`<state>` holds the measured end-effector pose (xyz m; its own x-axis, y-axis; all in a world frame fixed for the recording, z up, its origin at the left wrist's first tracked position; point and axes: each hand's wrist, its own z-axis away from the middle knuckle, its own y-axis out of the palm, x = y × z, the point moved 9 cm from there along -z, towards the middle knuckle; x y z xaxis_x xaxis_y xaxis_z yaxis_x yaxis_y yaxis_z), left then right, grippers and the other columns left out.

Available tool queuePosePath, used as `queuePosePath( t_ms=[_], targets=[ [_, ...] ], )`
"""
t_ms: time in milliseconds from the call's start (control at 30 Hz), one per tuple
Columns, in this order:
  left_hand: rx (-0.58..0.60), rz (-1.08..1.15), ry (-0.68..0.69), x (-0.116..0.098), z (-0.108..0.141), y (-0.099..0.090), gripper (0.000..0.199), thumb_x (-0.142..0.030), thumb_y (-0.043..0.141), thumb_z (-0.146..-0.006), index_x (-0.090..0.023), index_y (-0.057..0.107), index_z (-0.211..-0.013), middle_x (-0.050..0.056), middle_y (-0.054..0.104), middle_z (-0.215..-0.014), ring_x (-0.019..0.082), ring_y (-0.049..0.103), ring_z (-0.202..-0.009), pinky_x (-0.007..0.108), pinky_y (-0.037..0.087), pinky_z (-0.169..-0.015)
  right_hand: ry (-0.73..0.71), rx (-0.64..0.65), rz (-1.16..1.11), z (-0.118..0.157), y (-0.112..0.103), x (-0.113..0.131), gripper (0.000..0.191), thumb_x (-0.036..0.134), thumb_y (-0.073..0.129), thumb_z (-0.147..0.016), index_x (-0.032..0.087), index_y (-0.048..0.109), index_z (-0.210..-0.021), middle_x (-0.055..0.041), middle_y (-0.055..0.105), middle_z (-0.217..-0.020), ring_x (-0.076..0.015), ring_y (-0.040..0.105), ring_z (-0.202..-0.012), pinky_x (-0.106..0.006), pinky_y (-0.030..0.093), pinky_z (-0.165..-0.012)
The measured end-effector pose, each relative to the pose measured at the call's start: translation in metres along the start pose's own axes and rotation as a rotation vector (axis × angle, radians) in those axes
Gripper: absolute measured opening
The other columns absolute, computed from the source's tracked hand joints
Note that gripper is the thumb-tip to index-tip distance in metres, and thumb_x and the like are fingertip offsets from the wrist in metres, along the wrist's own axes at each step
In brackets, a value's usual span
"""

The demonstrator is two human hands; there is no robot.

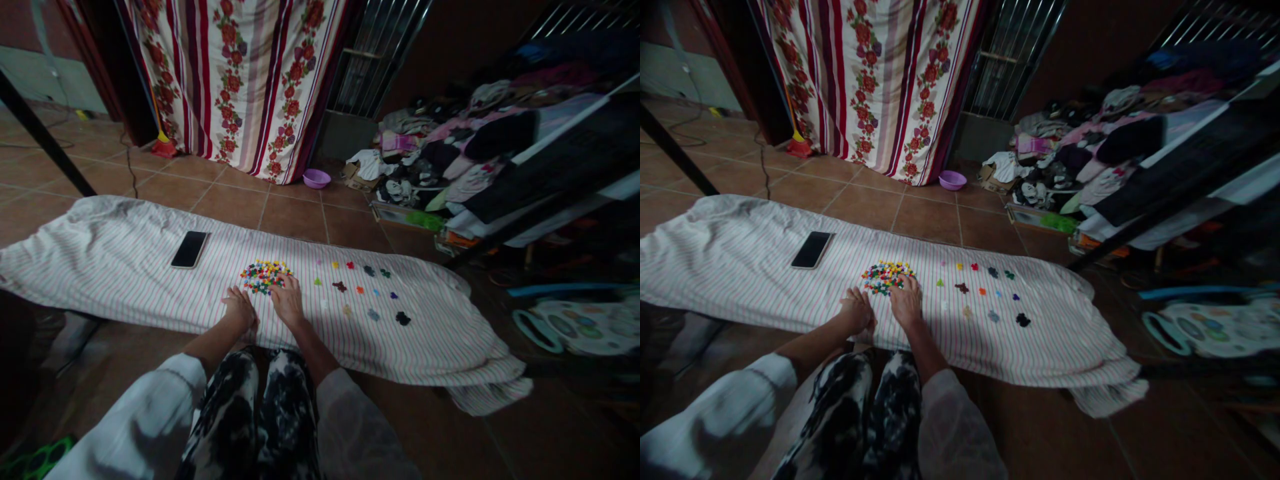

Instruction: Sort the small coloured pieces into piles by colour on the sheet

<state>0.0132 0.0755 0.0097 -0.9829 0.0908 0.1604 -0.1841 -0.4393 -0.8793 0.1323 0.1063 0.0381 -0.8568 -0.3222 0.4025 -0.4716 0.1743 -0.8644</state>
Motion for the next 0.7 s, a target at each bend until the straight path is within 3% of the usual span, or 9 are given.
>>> queuePosePath(
  t_ms=[533,700],
  targets=[
    [-0.018,0.005,0.009,-0.001,-0.001,0.002,0.08,-0.043,0.045,-0.083,0.008,0.024,-0.141,0.038,0.018,-0.146,0.051,0.02,-0.136,0.062,0.034,-0.099,0.006,-0.06,-0.041,-0.011,0.006,-0.011,0.019,0.019,0.056,-0.085,0.026,0.072,-0.093,-0.0066,0.054,-0.126,-0.0266,0.038,-0.12,-0.046,0.036,-0.1],
    [-0.021,0.0,0.006,-0.001,-0.004,0.003,0.084,-0.046,0.048,-0.08,0.007,0.025,-0.142,0.038,0.019,-0.146,0.052,0.021,-0.136,0.062,0.036,-0.096,-0.011,-0.012,-0.008,-0.015,0.011,-0.007,0.022,0.017,0.056,-0.084,0.025,0.072,-0.096,-0.0081,0.053,-0.128,-0.0276,0.037,-0.121,-0.047,0.035,-0.101]
  ],
)
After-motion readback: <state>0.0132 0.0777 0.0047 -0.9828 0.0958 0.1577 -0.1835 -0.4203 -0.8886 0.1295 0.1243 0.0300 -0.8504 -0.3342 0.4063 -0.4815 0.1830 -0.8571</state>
